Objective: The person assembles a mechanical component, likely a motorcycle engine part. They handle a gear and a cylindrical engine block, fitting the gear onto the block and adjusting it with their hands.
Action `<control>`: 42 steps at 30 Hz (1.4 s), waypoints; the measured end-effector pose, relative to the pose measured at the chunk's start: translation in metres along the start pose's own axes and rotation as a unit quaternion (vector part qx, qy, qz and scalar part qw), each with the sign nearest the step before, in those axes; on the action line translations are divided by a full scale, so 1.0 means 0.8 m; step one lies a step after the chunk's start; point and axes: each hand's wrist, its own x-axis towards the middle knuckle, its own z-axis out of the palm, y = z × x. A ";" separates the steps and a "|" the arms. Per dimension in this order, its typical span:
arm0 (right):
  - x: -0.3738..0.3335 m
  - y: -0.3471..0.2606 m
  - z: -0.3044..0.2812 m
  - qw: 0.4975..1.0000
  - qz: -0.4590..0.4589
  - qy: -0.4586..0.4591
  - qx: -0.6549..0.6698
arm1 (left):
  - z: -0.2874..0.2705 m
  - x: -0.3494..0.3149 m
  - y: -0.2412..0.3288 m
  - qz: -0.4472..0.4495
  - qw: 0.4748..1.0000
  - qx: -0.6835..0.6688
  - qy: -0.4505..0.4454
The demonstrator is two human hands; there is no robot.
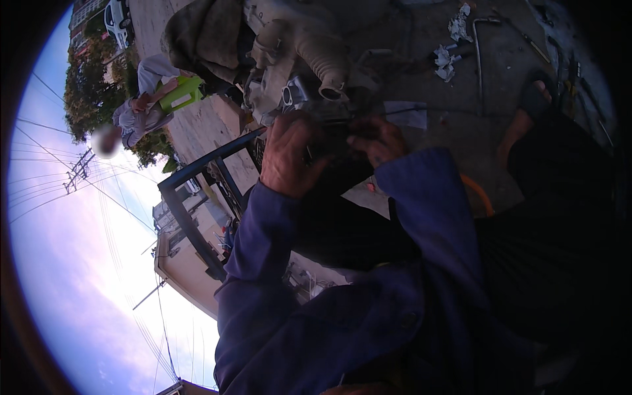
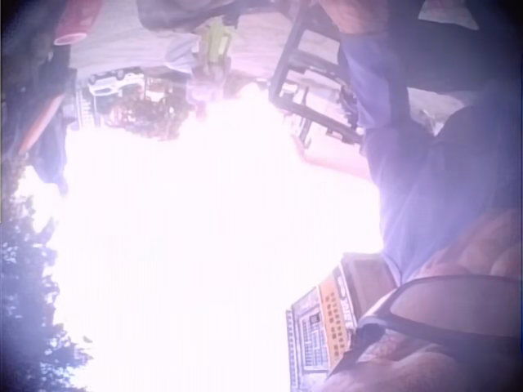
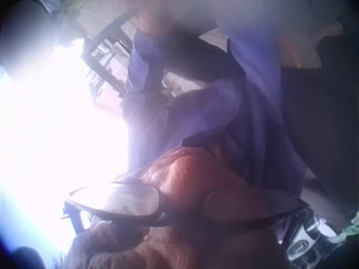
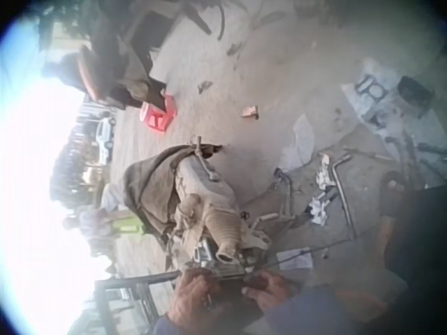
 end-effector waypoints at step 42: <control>0.022 0.062 -0.033 0.746 -0.460 0.075 -0.476 | 0.016 0.008 0.013 0.096 0.965 0.241 -0.033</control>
